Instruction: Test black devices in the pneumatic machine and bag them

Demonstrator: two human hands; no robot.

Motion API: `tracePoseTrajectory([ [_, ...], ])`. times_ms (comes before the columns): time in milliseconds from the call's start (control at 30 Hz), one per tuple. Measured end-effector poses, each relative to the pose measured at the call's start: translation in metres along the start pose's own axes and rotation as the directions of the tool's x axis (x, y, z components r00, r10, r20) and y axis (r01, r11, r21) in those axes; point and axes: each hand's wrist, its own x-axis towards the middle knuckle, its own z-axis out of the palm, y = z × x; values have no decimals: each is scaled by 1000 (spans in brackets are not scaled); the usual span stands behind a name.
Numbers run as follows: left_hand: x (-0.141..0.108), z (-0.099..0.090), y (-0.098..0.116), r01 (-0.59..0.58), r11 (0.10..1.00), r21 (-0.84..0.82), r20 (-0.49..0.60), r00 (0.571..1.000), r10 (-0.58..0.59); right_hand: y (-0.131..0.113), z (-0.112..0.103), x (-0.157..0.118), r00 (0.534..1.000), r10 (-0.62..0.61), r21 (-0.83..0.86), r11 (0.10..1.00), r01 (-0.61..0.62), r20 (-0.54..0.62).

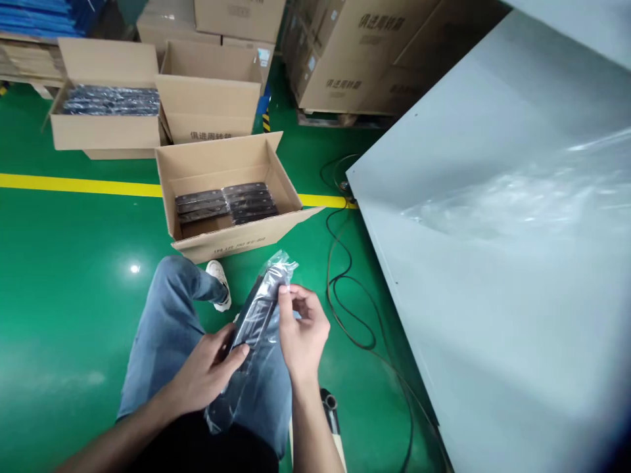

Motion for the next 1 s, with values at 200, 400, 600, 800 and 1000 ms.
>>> tracePoseTrajectory([
  [200, -5, 0, -6, 84, 971, -224, 68, 995, -70, 0, -1, 2, 983, 136, 142, 983, -117, -126],
  [400, -1, -6, -21, 326, 782, -531, 302, 935, -184, 0, -1, -11, 969, 245, 358, 906, -224, -14],
  [600, 9, -4, -17, 167, 839, -518, 235, 971, -48, -23, -5, -30, 995, 56, 320, 944, -81, 85],
  [800, 13, -5, -7, 37, 911, -411, 126, 992, 17, -42, -9, -27, 996, 83, 348, 933, -92, 41],
  [1000, 19, -26, -9, 308, 721, -620, 271, 947, -171, -42, -22, -5, 967, 254, 381, 896, -228, -21],
])
